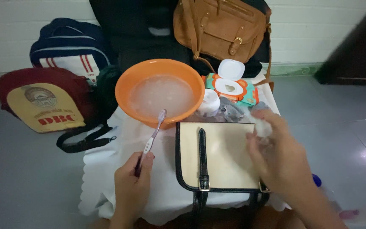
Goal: Cleaning a small leather bag using a cloth, a toothbrush, and cleaning solution.
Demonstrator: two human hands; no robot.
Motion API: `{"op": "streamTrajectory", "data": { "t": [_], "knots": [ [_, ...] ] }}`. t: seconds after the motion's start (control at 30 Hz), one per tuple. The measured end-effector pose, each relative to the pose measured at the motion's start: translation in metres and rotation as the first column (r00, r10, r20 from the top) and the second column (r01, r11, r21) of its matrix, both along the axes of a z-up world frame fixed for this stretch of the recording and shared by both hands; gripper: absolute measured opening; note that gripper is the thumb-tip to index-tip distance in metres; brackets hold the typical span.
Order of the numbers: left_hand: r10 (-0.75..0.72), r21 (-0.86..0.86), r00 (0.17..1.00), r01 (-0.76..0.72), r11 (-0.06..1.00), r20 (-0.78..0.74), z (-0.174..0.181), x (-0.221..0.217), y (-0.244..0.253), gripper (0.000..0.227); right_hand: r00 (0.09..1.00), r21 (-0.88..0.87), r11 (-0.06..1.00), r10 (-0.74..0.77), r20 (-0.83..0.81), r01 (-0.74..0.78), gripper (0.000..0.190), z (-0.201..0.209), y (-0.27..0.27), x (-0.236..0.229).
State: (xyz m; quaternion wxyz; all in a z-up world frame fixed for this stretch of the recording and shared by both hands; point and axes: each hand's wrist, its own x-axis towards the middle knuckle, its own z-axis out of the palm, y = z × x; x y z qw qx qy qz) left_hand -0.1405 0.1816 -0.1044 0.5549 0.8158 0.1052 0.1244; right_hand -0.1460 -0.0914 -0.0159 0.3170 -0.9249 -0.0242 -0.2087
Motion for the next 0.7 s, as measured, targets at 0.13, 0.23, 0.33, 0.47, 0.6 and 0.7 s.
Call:
{"op": "streamTrajectory", "data": {
  "t": [0.13, 0.23, 0.33, 0.47, 0.6, 0.7],
  "knots": [
    [-0.007, 0.076, 1.000, 0.005, 0.997, 0.017, 0.000, 0.000, 0.000, 0.020, 0.990, -0.073, 0.997, -0.024, 0.137, 0.034, 0.052, 0.000, -0.015, -0.002],
    [-0.005, 0.085, 0.999, 0.001, 0.996, 0.037, 0.002, 0.000, -0.001, 0.019, 0.987, -0.119, 0.989, -0.076, 0.145, 0.093, 0.050, 0.001, -0.030, -0.003],
    [0.018, 0.079, 1.000, -0.018, 0.997, 0.007, 0.001, 0.000, -0.002, 0.018, 0.988, -0.143, 0.985, -0.080, 0.133, 0.099, 0.051, 0.000, -0.045, -0.007],
    [0.037, 0.051, 0.999, -0.035, 0.998, -0.041, 0.002, -0.001, -0.003, 0.021, 0.977, -0.110, 0.975, -0.202, -0.072, 0.194, 0.052, -0.002, -0.057, -0.015],
    [0.028, 0.010, 0.992, -0.027, 1.000, -0.124, 0.007, -0.002, -0.004, 0.023, 0.983, -0.158, 0.970, -0.183, 0.018, 0.183, 0.057, -0.010, -0.072, -0.020],
    [-0.002, 0.096, 0.999, 0.005, 0.995, -0.035, -0.005, 0.002, 0.001, 0.025, 0.979, -0.194, 0.961, -0.204, -0.019, 0.197, 0.049, -0.013, -0.078, -0.023]
  ]
}}
